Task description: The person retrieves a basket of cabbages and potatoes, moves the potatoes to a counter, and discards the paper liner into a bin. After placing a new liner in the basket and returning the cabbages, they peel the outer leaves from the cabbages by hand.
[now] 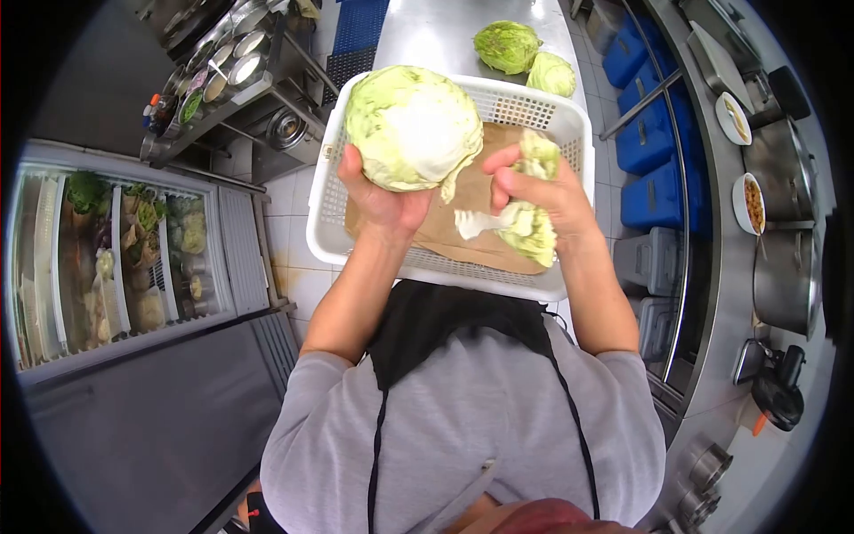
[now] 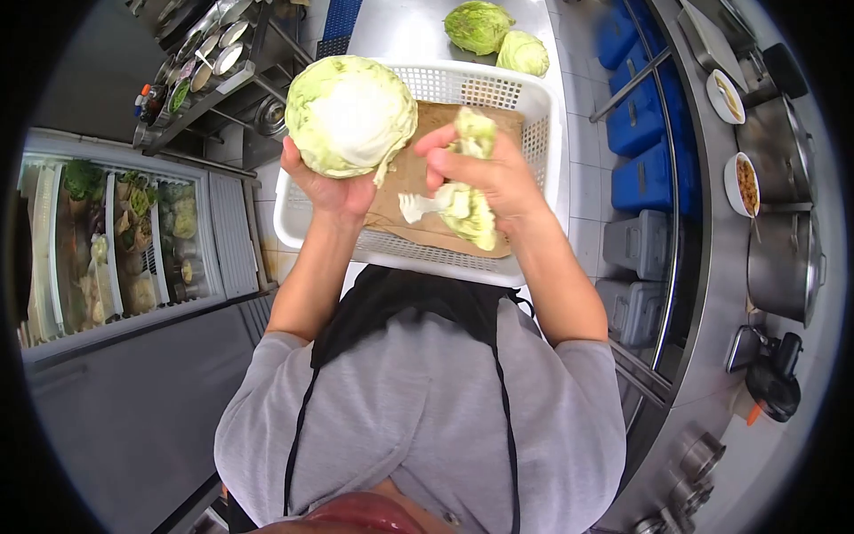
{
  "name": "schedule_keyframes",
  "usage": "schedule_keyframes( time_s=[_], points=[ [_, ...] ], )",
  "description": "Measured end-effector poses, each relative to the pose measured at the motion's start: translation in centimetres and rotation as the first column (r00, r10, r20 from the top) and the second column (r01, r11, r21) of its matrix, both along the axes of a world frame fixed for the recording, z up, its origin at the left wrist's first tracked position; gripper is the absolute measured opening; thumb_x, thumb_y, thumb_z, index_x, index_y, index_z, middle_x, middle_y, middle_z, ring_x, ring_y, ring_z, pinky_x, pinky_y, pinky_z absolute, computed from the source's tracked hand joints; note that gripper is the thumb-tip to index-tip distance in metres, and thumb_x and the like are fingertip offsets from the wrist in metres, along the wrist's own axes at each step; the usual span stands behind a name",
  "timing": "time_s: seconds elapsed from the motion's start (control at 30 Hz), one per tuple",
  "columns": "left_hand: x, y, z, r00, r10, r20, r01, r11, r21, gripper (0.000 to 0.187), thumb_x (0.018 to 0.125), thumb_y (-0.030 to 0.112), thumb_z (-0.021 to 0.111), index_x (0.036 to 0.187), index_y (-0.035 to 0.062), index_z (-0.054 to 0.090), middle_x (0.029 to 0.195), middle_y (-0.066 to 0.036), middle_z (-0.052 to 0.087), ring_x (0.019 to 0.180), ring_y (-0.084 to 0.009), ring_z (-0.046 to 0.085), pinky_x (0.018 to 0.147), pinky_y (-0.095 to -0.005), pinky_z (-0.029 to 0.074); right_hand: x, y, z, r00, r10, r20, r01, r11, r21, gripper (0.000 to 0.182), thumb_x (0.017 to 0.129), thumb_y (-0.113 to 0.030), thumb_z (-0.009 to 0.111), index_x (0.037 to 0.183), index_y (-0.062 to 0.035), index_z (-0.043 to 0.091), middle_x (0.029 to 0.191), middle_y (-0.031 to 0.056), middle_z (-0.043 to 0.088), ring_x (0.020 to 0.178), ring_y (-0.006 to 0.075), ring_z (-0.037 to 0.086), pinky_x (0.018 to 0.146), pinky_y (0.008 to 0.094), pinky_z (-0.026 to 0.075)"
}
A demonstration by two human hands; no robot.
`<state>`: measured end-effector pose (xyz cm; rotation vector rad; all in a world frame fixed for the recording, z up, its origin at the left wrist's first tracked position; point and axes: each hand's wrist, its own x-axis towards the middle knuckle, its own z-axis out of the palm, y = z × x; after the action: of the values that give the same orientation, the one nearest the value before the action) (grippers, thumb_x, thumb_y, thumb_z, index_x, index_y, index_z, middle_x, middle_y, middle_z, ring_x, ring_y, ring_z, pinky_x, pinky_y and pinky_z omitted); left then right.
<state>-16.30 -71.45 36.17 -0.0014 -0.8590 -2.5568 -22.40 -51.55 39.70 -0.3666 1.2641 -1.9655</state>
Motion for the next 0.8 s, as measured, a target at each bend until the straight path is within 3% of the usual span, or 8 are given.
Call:
schedule_keyframes(
  time_s=[0.13, 0.27, 0.47, 0.57, 0.63, 0.7, 0.73, 0.8],
  points=[
    [0.4, 1.4, 0.9, 0.996, 0.089, -0.006, -0.089, 0.982, -0.168, 0.099, 0.074, 0.071, 0.068, 0.148, 0.0116, 0.040, 0.145, -0.011, 0.050, 0.132, -0.0323, 0.051, 0.110, -0.0511, 0.045, 1.0, -2.3, -0.8, 0.941, -0.089, -0.325, 0.154, 0.971, 0.182, 0.028, 0.085, -0.026, 0.083, 0.094, -0.0027, 0.070, 0.081, 0.0005, 0.067, 0.069, 0.0066, 0.059, 0.061, 0.0236, 0.048],
    [0.5, 1.4, 1.1, 0.997, 0.074, 0.036, -0.072, 0.996, -0.056, 0.098, 0.073, 0.070, 0.069, 0.147, 0.0117, 0.042, 0.144, -0.011, 0.051, 0.132, -0.0314, 0.051, 0.110, -0.0500, 0.045, 1.5, -2.5, -0.9, 0.941, -0.084, -0.327, 0.108, 0.992, 0.057, 0.028, 0.086, -0.027, 0.082, 0.094, -0.0021, 0.070, 0.083, -0.0009, 0.067, 0.073, 0.0052, 0.058, 0.064, 0.0231, 0.047],
    [0.4, 1.6, 0.7, 0.999, 0.034, 0.037, -0.031, 0.995, -0.095, 0.098, 0.075, 0.074, 0.064, 0.147, 0.0115, 0.042, 0.145, -0.011, 0.050, 0.133, -0.0321, 0.050, 0.110, -0.0508, 0.045, 1.0, -2.3, -2.0, 0.956, -0.075, -0.283, 0.112, 0.986, 0.120, 0.020, 0.086, -0.011, 0.069, 0.101, 0.0023, 0.069, 0.089, 0.0016, 0.069, 0.075, 0.0059, 0.059, 0.065, 0.0239, 0.048],
    [0.5, 1.4, -0.4, 0.997, -0.069, 0.035, 0.061, 0.981, 0.182, 0.092, 0.081, 0.071, 0.061, 0.148, 0.0118, 0.042, 0.148, -0.012, 0.048, 0.134, -0.0332, 0.049, 0.110, -0.0521, 0.045, 1.4, -2.7, -2.7, 0.966, -0.145, -0.212, 0.134, 0.989, -0.067, 0.018, 0.083, -0.008, 0.066, 0.098, 0.0024, 0.068, 0.088, 0.0028, 0.068, 0.071, 0.0075, 0.060, 0.066, 0.0255, 0.049],
    [-0.4, 1.3, -1.5, 0.985, -0.169, 0.026, 0.151, 0.931, 0.333, 0.093, 0.081, 0.076, 0.054, 0.149, 0.0141, 0.041, 0.147, -0.014, 0.048, 0.133, -0.0351, 0.049, 0.109, -0.0520, 0.045, 1.4, -2.2, -2.2, 0.997, -0.072, -0.037, 0.065, 0.986, -0.151, 0.016, 0.082, -0.012, 0.066, 0.093, 0.0007, 0.066, 0.080, 0.0076, 0.064, 0.066, 0.0160, 0.060, 0.062, 0.0281, 0.048],
    [-0.6, 0.9, -2.3, 0.949, -0.305, -0.081, 0.309, 0.850, 0.427, 0.090, 0.085, 0.073, 0.052, 0.151, 0.0139, 0.038, 0.150, -0.017, 0.044, 0.134, -0.0392, 0.047, 0.110, -0.0542, 0.043, 0.7, -1.3, -3.2, 0.986, 0.166, 0.030, -0.147, 0.931, -0.335, 0.021, 0.081, -0.021, 0.065, 0.085, -0.0008, 0.062, 0.068, 0.0112, 0.055, 0.057, 0.0227, 0.055, 0.054, 0.0302, 0.043],
    [-0.6, 0.8, -2.5, 0.905, -0.386, -0.180, 0.425, 0.792, 0.437, 0.087, 0.088, 0.069, 0.053, 0.152, 0.0127, 0.036, 0.153, -0.019, 0.040, 0.135, -0.0424, 0.045, 0.111, -0.0565, 0.041, 0.2, -1.2, -3.3, 0.962, 0.271, 0.014, -0.229, 0.839, -0.493, 0.026, 0.083, -0.027, 0.064, 0.086, -0.0010, 0.064, 0.066, 0.0089, 0.051, 0.056, 0.0209, 0.053, 0.052, 0.0289, 0.040],
    [-0.5, 0.6, -2.7, 0.851, -0.448, -0.274, 0.524, 0.699, 0.486, 0.084, 0.091, 0.064, 0.055, 0.153, 0.0119, 0.034, 0.156, -0.022, 0.035, 0.135, -0.0465, 0.043, 0.111, -0.0599, 0.039, -0.1, -0.5, -3.3, 0.974, 0.183, 0.136, -0.067, 0.799, -0.598, 0.028, 0.083, -0.028, 0.064, 0.086, -0.0008, 0.064, 0.064, 0.0088, 0.049, 0.054, 0.0214, 0.052, 0.050, 0.0296, 0.039]
  ],
)
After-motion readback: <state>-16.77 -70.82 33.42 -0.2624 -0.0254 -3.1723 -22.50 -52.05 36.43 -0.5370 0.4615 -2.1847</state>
